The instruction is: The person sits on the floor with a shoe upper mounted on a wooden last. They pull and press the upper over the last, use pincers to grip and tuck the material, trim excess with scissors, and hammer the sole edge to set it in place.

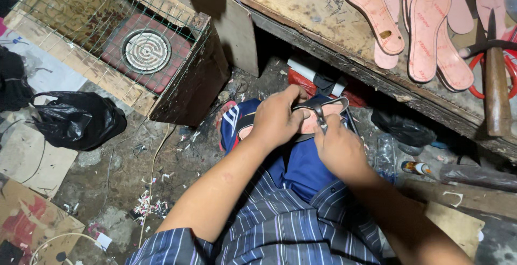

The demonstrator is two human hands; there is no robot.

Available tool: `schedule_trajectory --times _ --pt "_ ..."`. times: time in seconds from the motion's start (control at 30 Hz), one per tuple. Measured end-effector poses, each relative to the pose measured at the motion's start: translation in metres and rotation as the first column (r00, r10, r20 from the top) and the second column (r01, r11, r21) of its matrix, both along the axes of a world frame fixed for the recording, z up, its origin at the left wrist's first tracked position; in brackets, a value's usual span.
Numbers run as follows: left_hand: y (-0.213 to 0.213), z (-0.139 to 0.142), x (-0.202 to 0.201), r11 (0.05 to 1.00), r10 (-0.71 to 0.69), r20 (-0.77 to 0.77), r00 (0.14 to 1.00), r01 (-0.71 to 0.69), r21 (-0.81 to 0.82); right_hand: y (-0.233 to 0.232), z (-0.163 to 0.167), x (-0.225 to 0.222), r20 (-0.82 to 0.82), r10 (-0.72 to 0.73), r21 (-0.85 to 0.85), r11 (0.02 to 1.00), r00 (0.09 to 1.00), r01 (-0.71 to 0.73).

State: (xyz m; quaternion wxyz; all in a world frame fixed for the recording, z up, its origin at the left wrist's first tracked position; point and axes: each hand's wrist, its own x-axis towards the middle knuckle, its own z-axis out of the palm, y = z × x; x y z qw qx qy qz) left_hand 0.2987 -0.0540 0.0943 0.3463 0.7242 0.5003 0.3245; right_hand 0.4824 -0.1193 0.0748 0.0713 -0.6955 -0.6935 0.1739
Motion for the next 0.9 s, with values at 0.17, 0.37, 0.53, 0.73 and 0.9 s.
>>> schedule_trajectory --times 0.17,0.37,0.53,0.73,0.9 --pt "-0.019 0.0 -0.009 0.986 -0.082 -0.014 0.997 0.083 0.145 -0.022 0.02 -0.001 0.031 0.027 -0.202 0.979 0.999 -0.02" --pt "-0.005 0.0 -0.009 0.948 -0.179 0.189 0.966 0.221 -0.228 -0.024 0.024 -0.004 0.014 -0.018 -0.321 0.947 1.0 0.021" --pt "0.0 -0.002 0.003 0.961 -0.173 -0.065 0.983 0.154 -0.231 -0.021 0.023 0.003 0.017 0.049 -0.262 0.964 0.999 -0.043" --pt "-0.004 -0.009 0.006 0.987 -0.142 -0.115 0.983 0.149 0.055 -0.029 0.034 0.018 -0.172 0.07 -0.054 0.995 0.983 -0.081" --pt "-0.002 -0.016 0.009 0.977 -0.174 -0.216 0.961 0.196 0.087 -0.018 0.029 0.005 -0.214 0.016 0.097 0.995 0.977 0.005"
